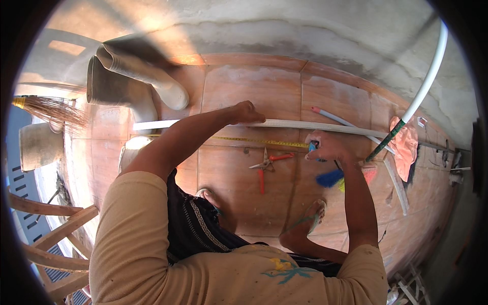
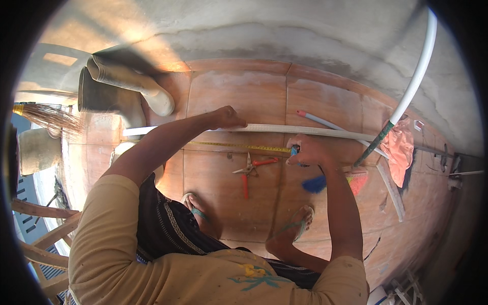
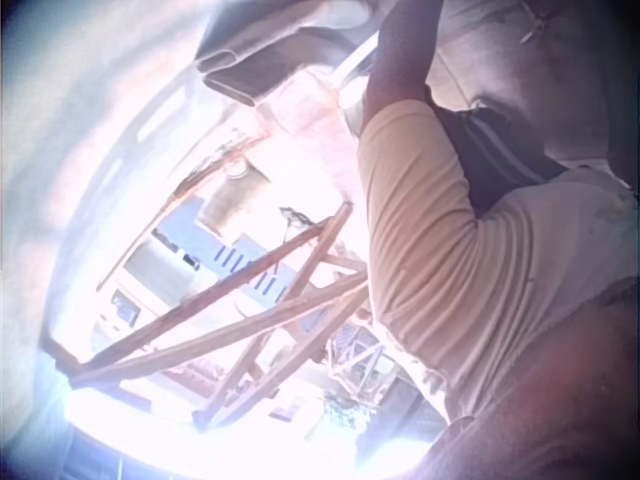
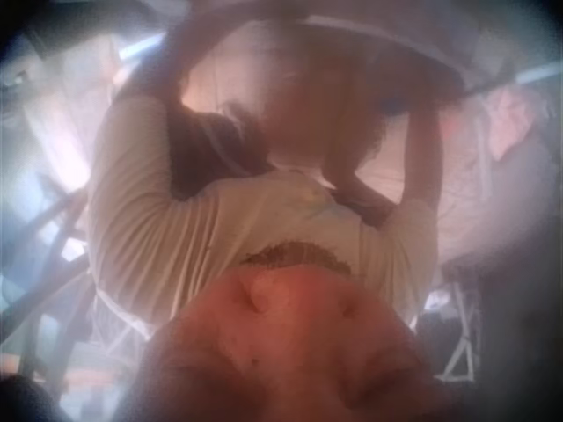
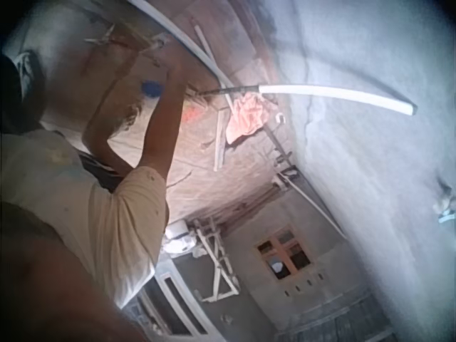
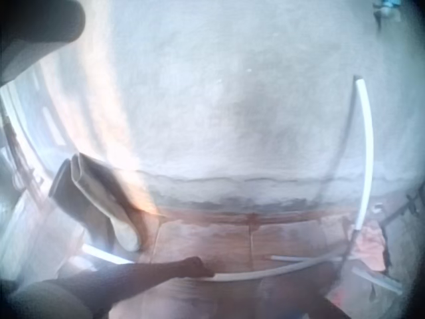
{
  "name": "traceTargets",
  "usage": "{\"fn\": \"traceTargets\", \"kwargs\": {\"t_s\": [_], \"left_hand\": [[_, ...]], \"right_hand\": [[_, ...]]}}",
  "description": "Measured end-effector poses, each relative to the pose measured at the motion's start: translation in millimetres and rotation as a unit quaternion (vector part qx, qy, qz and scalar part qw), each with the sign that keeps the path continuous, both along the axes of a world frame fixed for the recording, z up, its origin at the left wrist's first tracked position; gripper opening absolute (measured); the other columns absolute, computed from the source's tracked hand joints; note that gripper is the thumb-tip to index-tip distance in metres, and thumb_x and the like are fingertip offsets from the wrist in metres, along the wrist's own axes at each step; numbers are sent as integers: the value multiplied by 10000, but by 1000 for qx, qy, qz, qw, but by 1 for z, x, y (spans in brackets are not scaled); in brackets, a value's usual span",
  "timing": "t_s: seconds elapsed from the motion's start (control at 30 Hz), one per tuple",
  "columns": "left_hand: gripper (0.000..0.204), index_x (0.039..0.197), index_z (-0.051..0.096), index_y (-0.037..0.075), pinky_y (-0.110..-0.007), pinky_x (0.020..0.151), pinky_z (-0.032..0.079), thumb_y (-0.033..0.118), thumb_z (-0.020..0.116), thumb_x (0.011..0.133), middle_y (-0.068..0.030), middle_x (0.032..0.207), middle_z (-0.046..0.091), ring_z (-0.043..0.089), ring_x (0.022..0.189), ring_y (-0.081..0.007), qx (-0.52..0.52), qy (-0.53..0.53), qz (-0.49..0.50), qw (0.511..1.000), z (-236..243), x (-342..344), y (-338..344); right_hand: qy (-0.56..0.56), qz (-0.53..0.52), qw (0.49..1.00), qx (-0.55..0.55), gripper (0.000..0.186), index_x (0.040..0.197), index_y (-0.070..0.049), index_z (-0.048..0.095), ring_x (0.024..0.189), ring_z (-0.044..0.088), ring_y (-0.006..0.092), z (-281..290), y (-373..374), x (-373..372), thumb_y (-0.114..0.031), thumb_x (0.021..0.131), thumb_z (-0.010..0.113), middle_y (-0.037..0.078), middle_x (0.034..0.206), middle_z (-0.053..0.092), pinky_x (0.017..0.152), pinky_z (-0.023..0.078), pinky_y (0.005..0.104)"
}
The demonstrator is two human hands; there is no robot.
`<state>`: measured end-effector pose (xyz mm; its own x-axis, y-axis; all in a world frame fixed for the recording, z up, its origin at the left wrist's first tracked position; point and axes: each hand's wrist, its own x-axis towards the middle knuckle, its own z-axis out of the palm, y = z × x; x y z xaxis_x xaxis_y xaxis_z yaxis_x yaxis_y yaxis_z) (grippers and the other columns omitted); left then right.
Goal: The person measures and cuts white PVC profiles using a tape measure and shears. They measure the profile, mark it, and cut it to size, repeating the process for multiple pieces.
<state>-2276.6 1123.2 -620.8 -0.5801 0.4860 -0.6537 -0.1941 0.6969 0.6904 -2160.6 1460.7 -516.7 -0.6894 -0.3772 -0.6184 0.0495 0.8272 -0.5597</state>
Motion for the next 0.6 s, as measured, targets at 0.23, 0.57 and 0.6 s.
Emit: {"fn": "traceTargets", "kwargs": {"t_s": [0.23, 0.57, 0.6], "left_hand": [[353, 1003, 759, 56, -417, 701, 551, 376, 616, 964, -147, 850, 709, 688, 705, -224, 19, 15, -104, 994, 26, -7, 5], [334, 1104, 737, 120, -417, 783, 547, 369, 531, 1020, -142, 876, 730, 706, 777, -227, -28, 6, -97, 995, 20, -13, 9], [343, 1110, 735, 119, -415, 786, 546, 378, 529, 1021, -145, 880, 737, 709, 793, -227, -57, -26, -67, 996, 31, -12, 12]], "right_hand": [[-343, -123, 928, -83, 527, 1200, -93, 709, 871, 602, 156, 12, -65, 28, -367, 773, 853, 49, 964, 638, 693, 512, 362], [-209, -88, 970, -84, 565, 1199, -49, 698, 866, 652, 159, -84, -106, 67, -404, 785, 846, 66, 908, 664, 534, 510, 356], [-208, -83, 973, -49, 585, 1208, -45, 693, 889, 668, 174, -64, -109, 62, -414, 780, 846, 76, 911, 670, 561, 536, 367]]}}
